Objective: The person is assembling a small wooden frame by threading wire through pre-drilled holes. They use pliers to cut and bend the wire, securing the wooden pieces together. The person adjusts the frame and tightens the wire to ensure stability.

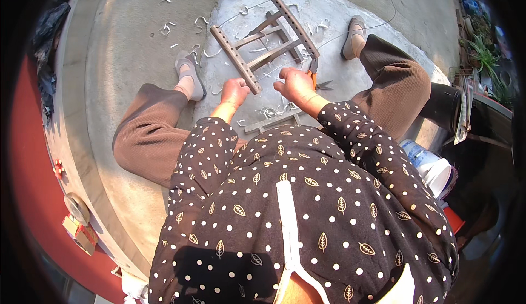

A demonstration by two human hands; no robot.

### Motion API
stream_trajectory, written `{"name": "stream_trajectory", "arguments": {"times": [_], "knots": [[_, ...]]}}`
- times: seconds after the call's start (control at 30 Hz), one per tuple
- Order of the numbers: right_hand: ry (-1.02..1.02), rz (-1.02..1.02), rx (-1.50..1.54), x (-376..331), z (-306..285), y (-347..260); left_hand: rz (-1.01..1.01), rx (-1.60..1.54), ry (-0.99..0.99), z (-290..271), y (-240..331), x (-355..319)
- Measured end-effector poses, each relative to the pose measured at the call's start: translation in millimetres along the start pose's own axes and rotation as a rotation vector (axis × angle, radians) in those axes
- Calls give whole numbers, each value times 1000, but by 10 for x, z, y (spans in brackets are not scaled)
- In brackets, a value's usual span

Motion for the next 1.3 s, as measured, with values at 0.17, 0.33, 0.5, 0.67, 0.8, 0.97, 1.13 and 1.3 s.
{"name": "stream_trajectory", "arguments": {"times": [0.17,0.33,0.5,0.67,0.8,0.97,1.13,1.3], "knots": [[-331,19,348,17,494,-35,82,36,-7,117,79,-69],[-385,267,801,106,748,46,210,142,44,65,142,-191],[-360,303,855,56,644,78,381,226,97,106,144,-206],[-396,206,788,71,558,127,508,291,97,106,180,-198],[-407,212,784,84,579,188,569,273,81,122,150,-159],[-422,239,750,74,513,179,568,338,73,146,138,-165],[-448,353,1039,33,625,187,395,409,-40,124,199,-215],[-389,382,1150,51,720,141,350,370,-149,13,187,-240]]}}
Point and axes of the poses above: each hand's wrist, its own x-axis towards the middle knuckle, its own z-axis out of the palm, y = z × x, the point moved 1 cm from there along x, towards the middle knuckle, and after that the axes turned 8 degrees about -z, right-handed, at the moved point
